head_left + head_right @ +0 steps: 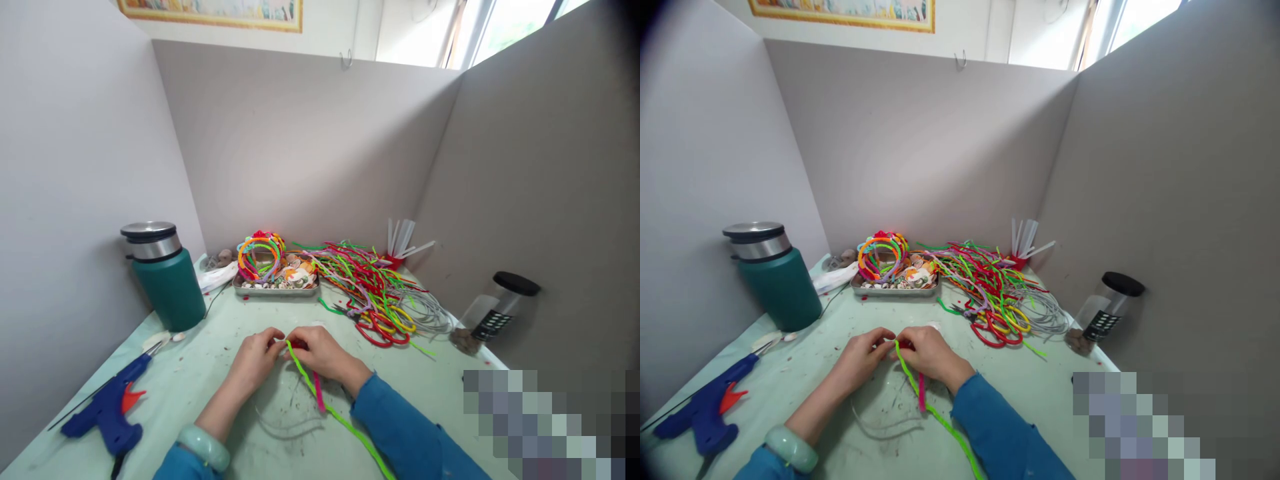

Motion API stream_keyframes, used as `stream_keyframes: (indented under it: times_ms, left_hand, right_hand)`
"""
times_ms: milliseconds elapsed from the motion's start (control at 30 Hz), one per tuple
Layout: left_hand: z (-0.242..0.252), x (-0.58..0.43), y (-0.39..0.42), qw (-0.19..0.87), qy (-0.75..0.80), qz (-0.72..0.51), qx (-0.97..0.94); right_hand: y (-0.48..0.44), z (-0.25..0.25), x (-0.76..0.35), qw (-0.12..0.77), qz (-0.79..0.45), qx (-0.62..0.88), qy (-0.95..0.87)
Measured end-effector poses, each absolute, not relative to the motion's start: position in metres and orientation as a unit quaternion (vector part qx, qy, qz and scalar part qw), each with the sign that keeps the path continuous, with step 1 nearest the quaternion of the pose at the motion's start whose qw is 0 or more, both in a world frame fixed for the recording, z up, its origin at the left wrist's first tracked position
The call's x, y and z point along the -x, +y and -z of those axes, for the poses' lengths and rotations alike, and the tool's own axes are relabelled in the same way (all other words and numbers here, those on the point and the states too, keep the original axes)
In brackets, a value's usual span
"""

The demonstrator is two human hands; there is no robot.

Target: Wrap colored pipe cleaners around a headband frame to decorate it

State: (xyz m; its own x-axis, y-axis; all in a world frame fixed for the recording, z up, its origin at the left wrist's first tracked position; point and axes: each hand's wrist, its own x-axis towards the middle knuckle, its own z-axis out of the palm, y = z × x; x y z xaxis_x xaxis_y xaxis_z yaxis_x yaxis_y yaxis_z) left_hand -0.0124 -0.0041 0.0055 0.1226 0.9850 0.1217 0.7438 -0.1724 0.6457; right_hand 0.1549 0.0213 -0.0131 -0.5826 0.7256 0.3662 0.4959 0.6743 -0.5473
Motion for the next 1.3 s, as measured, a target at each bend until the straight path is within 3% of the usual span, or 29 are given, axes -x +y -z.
stream_keyframes:
  times_ms: [300,533,767,867,1000,1067,1167,1300]
  left_hand:
    - [-0.009,0.021,-0.004,0.143,0.642,-0.255,-0.708]
    - [-0.02,0.033,-0.001,0.146,0.686,-0.31,-0.641]
    - [-0.02,0.051,0.004,0.112,0.755,-0.367,-0.532]
    - [-0.018,0.058,0.005,0.096,0.771,-0.363,-0.513]
    - [-0.016,0.061,0.005,0.075,0.781,-0.334,-0.523]
    - [-0.015,0.06,0.005,0.064,0.765,-0.324,-0.553]
    - [-0.013,0.055,0.005,0.077,0.715,-0.314,-0.619]
    - [-0.016,0.043,0.002,0.189,0.599,-0.317,-0.711]
  right_hand:
    - [0.015,-0.002,-0.159,0.351,-0.164,0.32,-0.865]
    - [0.025,0.007,-0.156,0.422,-0.36,0.376,-0.743]
    - [0.027,0.006,-0.163,0.319,-0.555,0.375,-0.67]
    - [0.025,-0.004,-0.174,0.247,-0.57,0.355,-0.699]
    - [0.023,-0.019,-0.188,0.237,-0.538,0.351,-0.729]
    - [0.024,-0.025,-0.192,0.259,-0.532,0.334,-0.734]
    - [0.03,-0.028,-0.198,0.374,-0.527,0.336,-0.685]
    - [0.047,-0.02,-0.209,0.502,-0.451,0.428,-0.601]
